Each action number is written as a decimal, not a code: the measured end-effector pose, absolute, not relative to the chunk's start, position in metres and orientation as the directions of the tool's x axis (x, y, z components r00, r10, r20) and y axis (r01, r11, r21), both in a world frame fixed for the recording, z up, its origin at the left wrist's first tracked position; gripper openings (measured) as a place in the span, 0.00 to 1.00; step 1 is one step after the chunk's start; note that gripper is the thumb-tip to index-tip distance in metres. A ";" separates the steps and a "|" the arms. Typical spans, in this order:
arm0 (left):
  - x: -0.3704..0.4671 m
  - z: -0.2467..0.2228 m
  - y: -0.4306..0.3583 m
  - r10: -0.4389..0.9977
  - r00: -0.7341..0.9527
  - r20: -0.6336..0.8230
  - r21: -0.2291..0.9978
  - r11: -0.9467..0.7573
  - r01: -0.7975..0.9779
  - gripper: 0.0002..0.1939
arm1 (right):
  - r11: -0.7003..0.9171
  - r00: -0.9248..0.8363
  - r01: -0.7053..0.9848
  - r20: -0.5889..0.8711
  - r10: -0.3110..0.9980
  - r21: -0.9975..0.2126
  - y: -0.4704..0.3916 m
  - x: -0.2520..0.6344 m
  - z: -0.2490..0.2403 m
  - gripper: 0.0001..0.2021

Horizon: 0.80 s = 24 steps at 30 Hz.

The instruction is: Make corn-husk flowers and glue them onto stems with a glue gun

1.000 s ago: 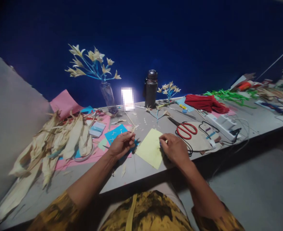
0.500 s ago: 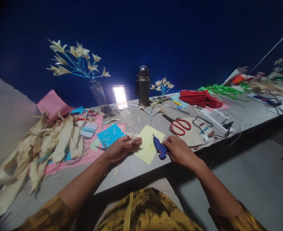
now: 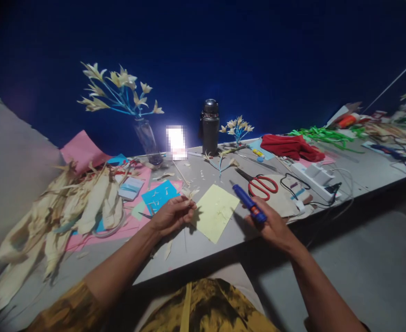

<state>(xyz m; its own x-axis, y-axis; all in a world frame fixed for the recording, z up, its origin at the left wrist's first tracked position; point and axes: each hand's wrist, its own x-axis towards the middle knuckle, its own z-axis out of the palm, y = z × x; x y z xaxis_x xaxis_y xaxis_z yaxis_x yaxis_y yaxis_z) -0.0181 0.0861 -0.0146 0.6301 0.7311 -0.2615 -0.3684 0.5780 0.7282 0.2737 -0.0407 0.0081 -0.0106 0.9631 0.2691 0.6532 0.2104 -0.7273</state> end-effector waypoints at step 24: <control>-0.014 -0.011 0.082 0.792 0.556 -0.252 0.841 0.463 -0.280 0.14 | 0.552 -0.503 0.708 0.234 0.832 -0.441 -0.009 0.212 0.009 0.04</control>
